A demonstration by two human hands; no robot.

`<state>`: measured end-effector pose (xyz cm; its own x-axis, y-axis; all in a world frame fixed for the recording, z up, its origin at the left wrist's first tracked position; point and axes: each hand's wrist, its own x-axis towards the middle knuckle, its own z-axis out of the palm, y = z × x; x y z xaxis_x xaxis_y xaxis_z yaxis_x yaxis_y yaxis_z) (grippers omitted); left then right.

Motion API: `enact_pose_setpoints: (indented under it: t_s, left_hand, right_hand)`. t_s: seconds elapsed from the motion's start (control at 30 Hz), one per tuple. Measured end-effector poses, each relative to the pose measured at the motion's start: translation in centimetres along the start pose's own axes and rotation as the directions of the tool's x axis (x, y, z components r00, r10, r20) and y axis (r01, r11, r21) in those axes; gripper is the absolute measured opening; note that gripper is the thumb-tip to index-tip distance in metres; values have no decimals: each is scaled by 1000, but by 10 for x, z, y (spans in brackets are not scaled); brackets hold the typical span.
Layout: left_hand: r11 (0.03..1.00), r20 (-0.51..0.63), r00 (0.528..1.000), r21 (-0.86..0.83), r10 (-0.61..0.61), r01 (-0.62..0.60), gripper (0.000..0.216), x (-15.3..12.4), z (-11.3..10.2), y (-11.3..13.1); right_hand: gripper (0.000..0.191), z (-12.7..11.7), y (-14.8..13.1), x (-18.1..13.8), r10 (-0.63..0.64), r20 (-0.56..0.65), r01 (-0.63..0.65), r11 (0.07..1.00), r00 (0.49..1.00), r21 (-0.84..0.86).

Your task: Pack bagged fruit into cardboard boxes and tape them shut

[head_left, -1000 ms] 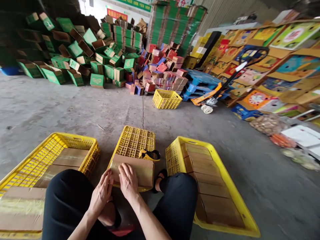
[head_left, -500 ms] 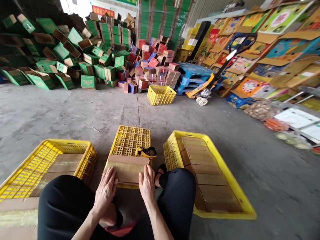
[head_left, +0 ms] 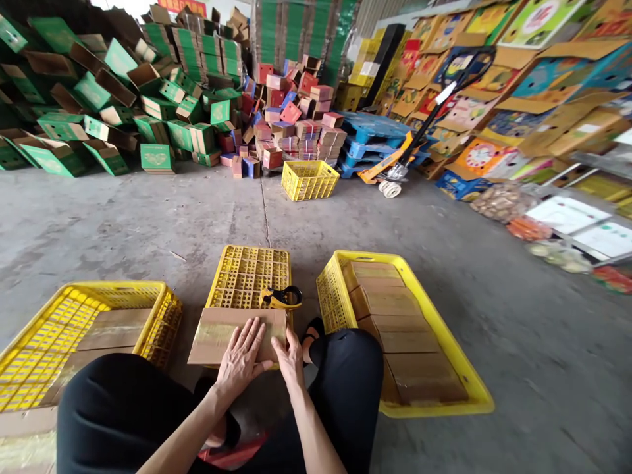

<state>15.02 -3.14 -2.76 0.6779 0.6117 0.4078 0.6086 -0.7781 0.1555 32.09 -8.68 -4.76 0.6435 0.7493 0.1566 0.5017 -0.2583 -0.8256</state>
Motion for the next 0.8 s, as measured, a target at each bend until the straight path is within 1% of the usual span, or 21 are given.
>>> enact_pose_setpoints:
  t_s: [0.13, 0.2, 0.27, 0.4, 0.6, 0.7, 0.8]
  left_hand:
    - [999, -2, 1000, 31, -10, 10, 92, -1, 1, 3]
    - [999, 2, 1000, 39, -17, 17, 93, -1, 1, 4]
    - [999, 7, 1000, 41, -25, 25, 92, 0, 2, 5]
    - [998, -1, 999, 45, -32, 32, 88, -1, 2, 7]
    - [999, -4, 999, 9, -50, 50, 86, -2, 2, 8]
    - [998, -1, 998, -9, -62, 62, 85, -2, 4, 8]
    - [998, 2, 998, -3, -62, 62, 89, -1, 6, 7]
  right_hand:
    - [69, -2, -2, -6, 73, 32, -74, 997, 997, 15]
    - [77, -4, -3, -8, 91, 53, -91, 996, 994, 0]
    - [80, -7, -6, -11, 96, 62, -94, 995, 993, -22]
    - [79, -15, -10, -17, 90, 34, -88, 995, 995, -43]
    - [74, -28, -12, -25, 67, 46, -65, 997, 997, -37]
    - [77, -30, -12, -26, 80, 59, -78, 997, 995, -28]
    - [77, -28, -15, -23, 89, 36, -89, 996, 995, -1]
